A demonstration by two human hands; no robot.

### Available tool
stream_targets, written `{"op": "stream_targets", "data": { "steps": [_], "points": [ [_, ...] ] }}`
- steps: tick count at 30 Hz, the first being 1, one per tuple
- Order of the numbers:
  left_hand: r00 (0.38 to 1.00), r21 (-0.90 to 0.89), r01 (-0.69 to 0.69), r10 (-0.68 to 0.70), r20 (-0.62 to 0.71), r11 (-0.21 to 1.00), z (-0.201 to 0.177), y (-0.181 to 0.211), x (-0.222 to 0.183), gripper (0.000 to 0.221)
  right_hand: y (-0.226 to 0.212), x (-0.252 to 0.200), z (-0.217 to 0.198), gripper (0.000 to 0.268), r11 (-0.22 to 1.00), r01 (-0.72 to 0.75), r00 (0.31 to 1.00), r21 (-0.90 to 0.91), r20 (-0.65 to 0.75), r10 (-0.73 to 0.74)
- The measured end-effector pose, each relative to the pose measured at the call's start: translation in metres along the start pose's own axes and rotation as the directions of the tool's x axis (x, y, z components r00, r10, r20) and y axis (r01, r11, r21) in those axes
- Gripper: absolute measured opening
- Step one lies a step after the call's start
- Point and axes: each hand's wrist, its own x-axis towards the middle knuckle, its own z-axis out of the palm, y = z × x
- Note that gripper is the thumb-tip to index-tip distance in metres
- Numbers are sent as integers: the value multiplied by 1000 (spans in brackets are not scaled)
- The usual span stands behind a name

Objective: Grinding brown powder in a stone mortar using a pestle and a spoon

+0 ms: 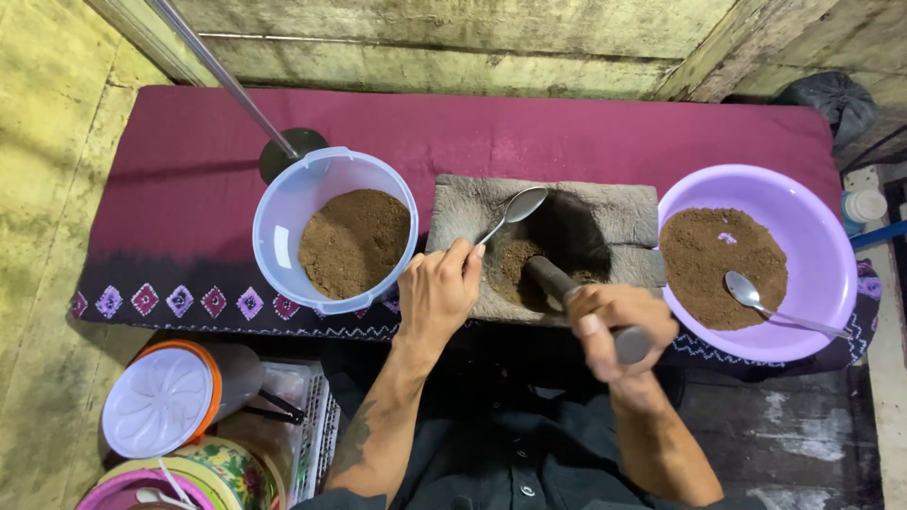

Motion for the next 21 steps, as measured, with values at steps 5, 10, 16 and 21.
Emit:
{"op": "stream_targets", "data": {
  "steps": [5, 10, 16, 21],
  "points": [
    [1000, -18, 13, -14, -7, 1000, 1, -1, -1, 31, -30, 8, -11, 31, 993, -116, 979, 1, -166, 115],
    [999, 4, 32, -32, 3, 999, 0, 0, 1, 35, -43, 13, -13, 32, 989, -144, 957, -18, -257, 135],
    [999, 66, 2, 0, -43, 998, 0, 4, 4, 34, 7, -17, -5, 35, 990, -130, 968, 54, -208, 139],
    [999, 79, -9, 13, -50, 997, 4, 0, -1, 35, 3, 1, 12, 36, 996, -60, 993, 61, -99, 65]
  ]
}}
